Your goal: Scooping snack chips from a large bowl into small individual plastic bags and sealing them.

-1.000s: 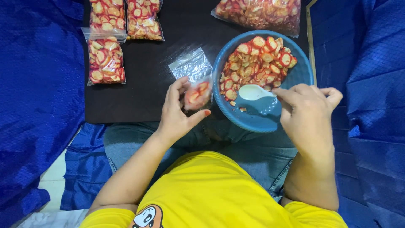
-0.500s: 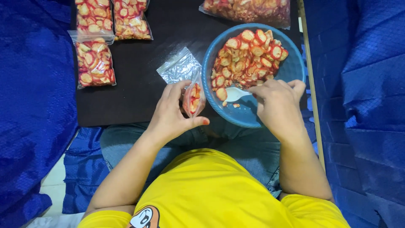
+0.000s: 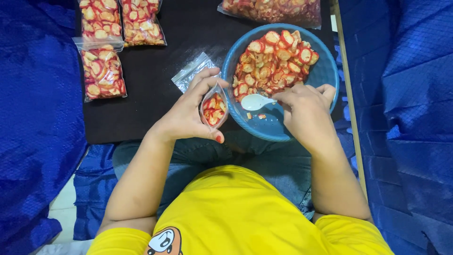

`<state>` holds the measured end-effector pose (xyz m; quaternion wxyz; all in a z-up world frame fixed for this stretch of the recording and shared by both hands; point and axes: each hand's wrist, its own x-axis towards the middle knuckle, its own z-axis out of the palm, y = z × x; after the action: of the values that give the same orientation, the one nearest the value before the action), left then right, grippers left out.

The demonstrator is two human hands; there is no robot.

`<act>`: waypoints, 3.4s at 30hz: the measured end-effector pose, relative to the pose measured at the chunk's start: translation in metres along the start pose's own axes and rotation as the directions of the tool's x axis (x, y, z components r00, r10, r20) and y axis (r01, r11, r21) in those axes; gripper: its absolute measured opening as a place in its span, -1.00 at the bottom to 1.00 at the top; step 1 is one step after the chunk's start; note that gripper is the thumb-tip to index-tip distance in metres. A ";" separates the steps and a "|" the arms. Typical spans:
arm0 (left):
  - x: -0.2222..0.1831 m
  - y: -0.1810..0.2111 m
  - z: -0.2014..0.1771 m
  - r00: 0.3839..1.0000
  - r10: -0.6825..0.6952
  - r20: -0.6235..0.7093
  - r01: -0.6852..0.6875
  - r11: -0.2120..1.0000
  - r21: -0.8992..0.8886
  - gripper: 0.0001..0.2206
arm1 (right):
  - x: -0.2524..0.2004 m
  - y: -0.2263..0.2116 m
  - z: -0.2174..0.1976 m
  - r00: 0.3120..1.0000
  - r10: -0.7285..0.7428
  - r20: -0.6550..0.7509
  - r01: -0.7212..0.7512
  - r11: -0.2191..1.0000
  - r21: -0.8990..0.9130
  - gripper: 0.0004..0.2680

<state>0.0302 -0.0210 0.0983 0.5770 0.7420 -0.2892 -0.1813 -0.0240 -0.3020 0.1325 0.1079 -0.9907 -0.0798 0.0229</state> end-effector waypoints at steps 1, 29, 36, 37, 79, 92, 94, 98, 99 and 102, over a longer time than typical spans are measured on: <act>0.000 -0.002 0.002 1.000 0.001 0.000 -0.001 1.000 0.000 -0.01 | 0.000 0.002 0.002 1.000 0.000 -0.001 0.000 1.000 -0.001 -0.85; -0.010 -0.005 0.029 0.967 -0.028 -0.252 -0.010 0.989 -0.150 -0.17 | -0.004 0.011 0.011 0.992 -0.026 -0.121 0.043 0.990 0.135 -0.86; -0.010 -0.004 0.030 0.967 -0.031 -0.255 0.001 0.993 -0.117 -0.15 | -0.013 0.011 -0.035 0.956 -0.067 -0.284 0.123 0.975 0.185 -0.90; -0.010 -0.001 0.030 0.966 -0.030 -0.256 0.000 0.993 -0.116 -0.15 | -0.013 -0.001 -0.045 0.956 -0.068 -0.285 0.124 0.975 0.184 -0.90; -0.008 -0.064 0.046 0.877 0.255 -0.408 -0.272 0.962 0.017 0.14 | -0.030 0.030 -0.008 0.984 -0.161 -0.079 0.137 0.959 -0.248 -0.86; -0.004 -0.059 0.045 0.890 0.234 -0.392 -0.262 0.965 -0.018 0.06 | -0.022 0.009 -0.002 0.972 -0.018 -0.234 0.022 1.000 0.012 -0.76; -0.005 -0.060 0.045 0.890 0.231 -0.394 -0.262 0.965 -0.026 0.06 | -0.021 0.008 -0.001 0.978 -0.006 -0.209 0.010 1.000 0.019 -0.75; -0.004 -0.063 0.045 0.885 0.245 -0.396 -0.270 0.963 -0.008 0.06 | -0.025 0.006 -0.002 0.989 -0.021 -0.145 0.017 1.000 -0.026 -0.74; -0.004 -0.064 0.045 0.883 0.251 -0.397 -0.277 0.961 -0.008 0.07 | -0.026 0.005 -0.004 0.994 0.001 -0.108 -0.002 1.000 -0.011 -0.74; -0.003 -0.065 0.045 0.882 0.251 -0.399 -0.278 0.961 -0.009 0.05 | -0.030 0.009 -0.008 0.993 0.033 -0.115 -0.037 0.999 -0.039 -0.73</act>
<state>0.0146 -0.0421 0.0235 0.6667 0.6974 -0.2594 0.0429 -0.0518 -0.3170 0.1393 0.0912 -0.9937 -0.0565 -0.0335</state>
